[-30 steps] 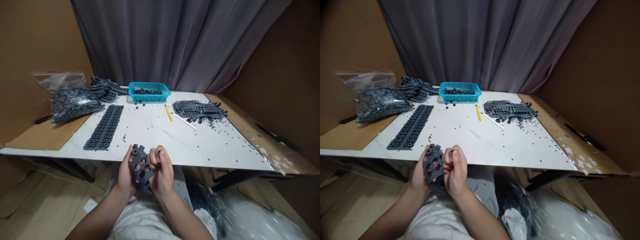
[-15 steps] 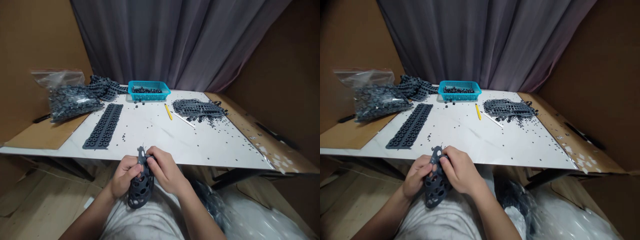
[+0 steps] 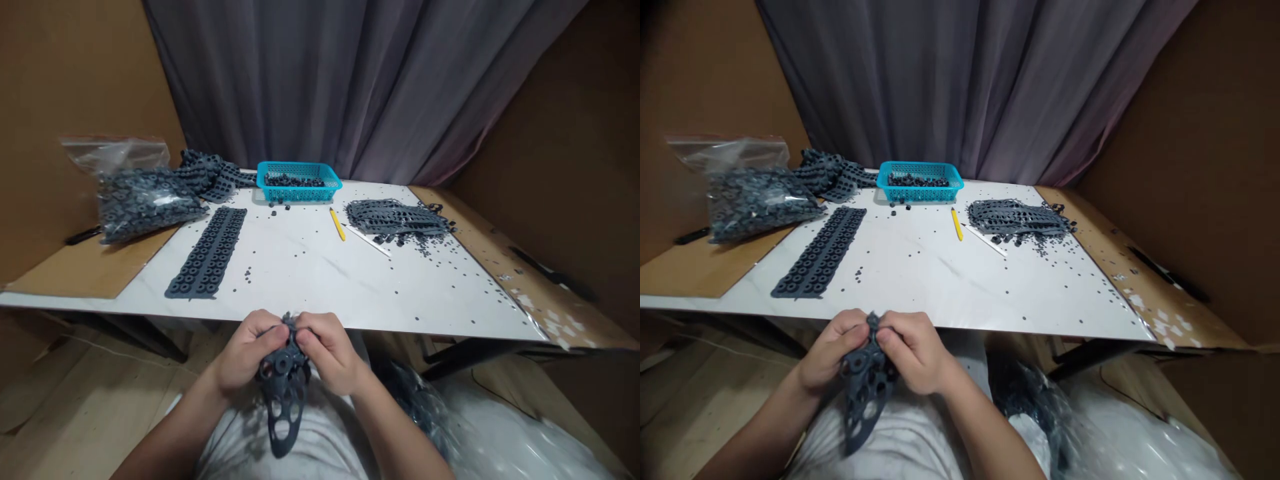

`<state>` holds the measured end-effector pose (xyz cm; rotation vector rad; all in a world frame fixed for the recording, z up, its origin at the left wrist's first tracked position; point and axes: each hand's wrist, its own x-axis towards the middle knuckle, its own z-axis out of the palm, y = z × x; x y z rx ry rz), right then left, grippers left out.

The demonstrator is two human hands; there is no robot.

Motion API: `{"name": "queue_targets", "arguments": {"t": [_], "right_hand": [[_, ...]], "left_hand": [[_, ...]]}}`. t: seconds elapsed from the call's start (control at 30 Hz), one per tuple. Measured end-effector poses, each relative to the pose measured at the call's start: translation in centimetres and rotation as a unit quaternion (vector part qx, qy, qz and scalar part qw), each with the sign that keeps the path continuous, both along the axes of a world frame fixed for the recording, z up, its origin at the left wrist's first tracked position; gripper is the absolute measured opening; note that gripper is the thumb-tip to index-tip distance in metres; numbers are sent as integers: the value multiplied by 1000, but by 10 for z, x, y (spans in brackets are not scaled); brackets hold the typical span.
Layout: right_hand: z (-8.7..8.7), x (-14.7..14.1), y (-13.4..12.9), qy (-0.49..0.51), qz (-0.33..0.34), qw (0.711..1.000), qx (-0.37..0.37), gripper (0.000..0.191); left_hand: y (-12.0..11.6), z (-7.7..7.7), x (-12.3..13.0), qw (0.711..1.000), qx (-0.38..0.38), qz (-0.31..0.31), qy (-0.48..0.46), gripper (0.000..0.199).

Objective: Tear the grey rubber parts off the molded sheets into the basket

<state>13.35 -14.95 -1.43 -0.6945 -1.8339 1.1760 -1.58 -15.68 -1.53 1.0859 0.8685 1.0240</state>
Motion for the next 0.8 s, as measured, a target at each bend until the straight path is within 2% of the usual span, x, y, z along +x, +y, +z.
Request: {"name": "queue_targets", "arguments": {"t": [0.07,0.17,0.2,0.23,0.3,0.4,0.5,0.57,0.6,0.7,0.8], "right_hand": [[-4,-8,-1,140,-53,985,-89,33],[-8,-18,2,337,-164,907,-189,37],[-8,-19,3,368,-183,890,-199,38],[-8,-19,4,375,-191,886,-196,37],[-9,-14,6,328,-178,914,-160,35],[-9,5,7,213,-175,959,-66,32],[-3,27,7,151,-239,959,25,29],[4,36,6,88,-252,961,73,26],[8,37,4,38,-233,968,91,24],[15,30,-1,-132,-119,978,108,18],[14,18,-4,-204,-55,974,86,18]], "left_hand": [[-2,-2,7,990,-74,66,-104,50],[-2,-5,15,957,-187,123,-186,52],[-1,-6,18,951,-193,148,-189,51],[0,-8,19,951,-178,176,-180,48],[0,-12,21,957,-113,229,-141,41],[-1,-20,18,968,-38,234,-86,37],[-3,-28,13,968,7,244,-53,37],[-4,-30,10,967,33,253,-29,34],[-5,-30,9,967,44,251,-17,34],[-7,-26,9,973,72,220,9,33],[-9,-19,9,977,94,190,29,31]]}}
